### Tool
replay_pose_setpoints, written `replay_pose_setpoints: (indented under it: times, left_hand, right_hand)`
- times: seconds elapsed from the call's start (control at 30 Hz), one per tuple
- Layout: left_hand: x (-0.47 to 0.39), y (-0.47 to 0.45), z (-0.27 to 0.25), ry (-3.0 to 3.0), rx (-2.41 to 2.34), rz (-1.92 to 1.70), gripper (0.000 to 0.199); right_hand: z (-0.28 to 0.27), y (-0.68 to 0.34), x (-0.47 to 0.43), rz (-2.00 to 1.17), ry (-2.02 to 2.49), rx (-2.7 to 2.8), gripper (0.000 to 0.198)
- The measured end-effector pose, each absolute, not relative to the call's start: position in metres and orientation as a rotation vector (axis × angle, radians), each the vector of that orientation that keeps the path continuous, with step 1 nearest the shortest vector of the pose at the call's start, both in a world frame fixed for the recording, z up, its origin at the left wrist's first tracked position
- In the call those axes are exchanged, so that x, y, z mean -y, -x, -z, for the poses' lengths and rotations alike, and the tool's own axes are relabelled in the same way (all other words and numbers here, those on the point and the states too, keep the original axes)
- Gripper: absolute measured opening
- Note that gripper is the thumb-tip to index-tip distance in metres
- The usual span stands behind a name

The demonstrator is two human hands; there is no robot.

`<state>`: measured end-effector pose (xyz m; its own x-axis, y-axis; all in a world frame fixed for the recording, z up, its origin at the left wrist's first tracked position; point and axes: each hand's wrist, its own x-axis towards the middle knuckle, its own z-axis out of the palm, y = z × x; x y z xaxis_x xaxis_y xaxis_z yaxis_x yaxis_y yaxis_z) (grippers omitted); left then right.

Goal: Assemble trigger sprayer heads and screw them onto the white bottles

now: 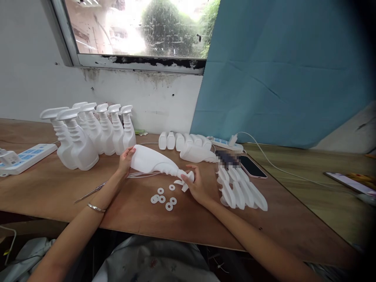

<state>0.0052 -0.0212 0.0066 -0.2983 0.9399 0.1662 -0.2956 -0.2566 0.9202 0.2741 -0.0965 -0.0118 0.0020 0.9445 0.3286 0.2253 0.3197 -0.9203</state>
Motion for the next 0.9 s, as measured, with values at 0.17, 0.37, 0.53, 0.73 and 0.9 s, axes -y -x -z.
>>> replay_pose_setpoints:
  times: [0.17,0.37,0.53,0.73,0.9]
  left_hand:
    - [0.0231,-0.0062,-0.0091,-1.016,-0.995,-1.693,0.052]
    - [0.0237,-0.0026,-0.0103,-1.026,-1.019,-1.668,0.050]
    - [0.0233,-0.0020,-0.0095,-1.023,-1.018,-1.648,0.051]
    - [0.0210,-0.0022,-0.0077,-1.012,-1.004,-1.655,0.051]
    - [0.0205,-0.0026,-0.0071,-1.020,-0.992,-1.643,0.050]
  right_hand:
    - [0.0113,-0.2725,0.0925,-1.176,1.069,1.329,0.034]
    - [0.0078,-0.2729,0.0934,-1.280,1.041,1.404,0.044]
    - [0.0118,-0.2756,0.0923,-1.180,1.081,1.396,0.047]
    - [0.0155,-0.2760,0.0887,-1.254,1.032,1.241,0.039]
    - [0.0165,-0.2739,0.0858,-1.345,1.024,1.186,0.032]
